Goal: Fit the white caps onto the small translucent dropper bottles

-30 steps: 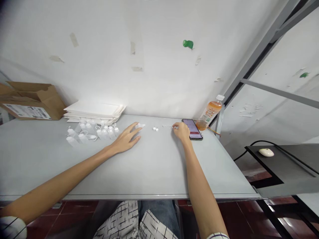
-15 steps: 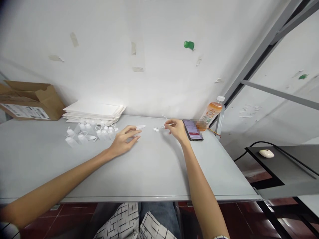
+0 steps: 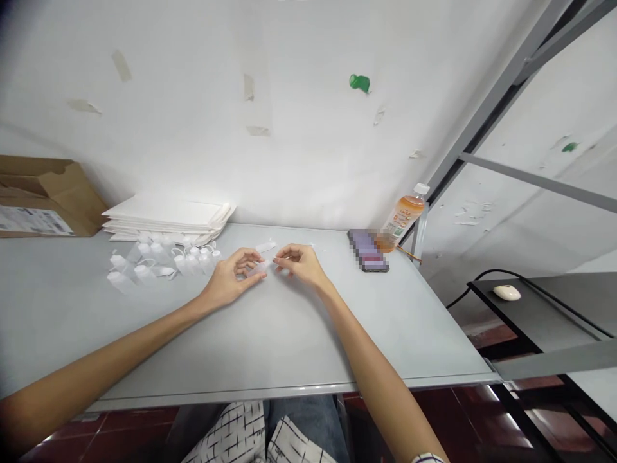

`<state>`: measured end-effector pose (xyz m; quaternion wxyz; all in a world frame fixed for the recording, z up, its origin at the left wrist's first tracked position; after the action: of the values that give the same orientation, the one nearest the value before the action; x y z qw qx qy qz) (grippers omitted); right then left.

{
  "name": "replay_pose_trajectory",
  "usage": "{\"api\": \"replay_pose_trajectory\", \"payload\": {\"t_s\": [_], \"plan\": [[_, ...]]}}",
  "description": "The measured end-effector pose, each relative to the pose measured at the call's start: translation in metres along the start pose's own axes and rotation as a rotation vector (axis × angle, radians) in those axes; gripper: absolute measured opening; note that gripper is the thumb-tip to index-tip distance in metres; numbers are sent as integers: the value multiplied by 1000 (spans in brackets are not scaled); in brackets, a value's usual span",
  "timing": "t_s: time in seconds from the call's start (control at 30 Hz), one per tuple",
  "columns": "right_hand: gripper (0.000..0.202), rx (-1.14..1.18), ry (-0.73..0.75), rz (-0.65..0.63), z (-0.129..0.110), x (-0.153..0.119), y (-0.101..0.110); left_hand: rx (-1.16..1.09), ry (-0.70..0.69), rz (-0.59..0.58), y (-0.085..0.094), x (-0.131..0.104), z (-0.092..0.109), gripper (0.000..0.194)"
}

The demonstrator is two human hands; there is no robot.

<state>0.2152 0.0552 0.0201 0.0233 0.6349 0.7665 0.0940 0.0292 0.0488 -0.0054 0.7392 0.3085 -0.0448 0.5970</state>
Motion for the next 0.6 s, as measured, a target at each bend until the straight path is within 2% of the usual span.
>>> {"api": "replay_pose_trajectory", "payload": {"t_s": [0.17, 0.43, 0.6], "plan": [[26, 37, 29, -32, 0, -2, -9, 11, 40, -39, 0, 0, 2, 35], [21, -11, 52, -36, -1, -4, -11, -44, 109, -25, -1, 0, -1, 32], [25, -16, 66, -16, 1, -3, -11, -122, 217, -65, -2, 1, 1, 43]]}}
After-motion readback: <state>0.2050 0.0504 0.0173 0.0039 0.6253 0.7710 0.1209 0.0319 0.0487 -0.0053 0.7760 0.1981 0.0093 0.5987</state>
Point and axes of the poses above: each hand's wrist, its own x-axis towards the middle knuckle, its own y-axis out of the back of the hand, z = x × y, the point moved 3 cm from there along x, towards the middle knuckle, and after that the axes turned 2 degrees about z, right-handed, at the moved point
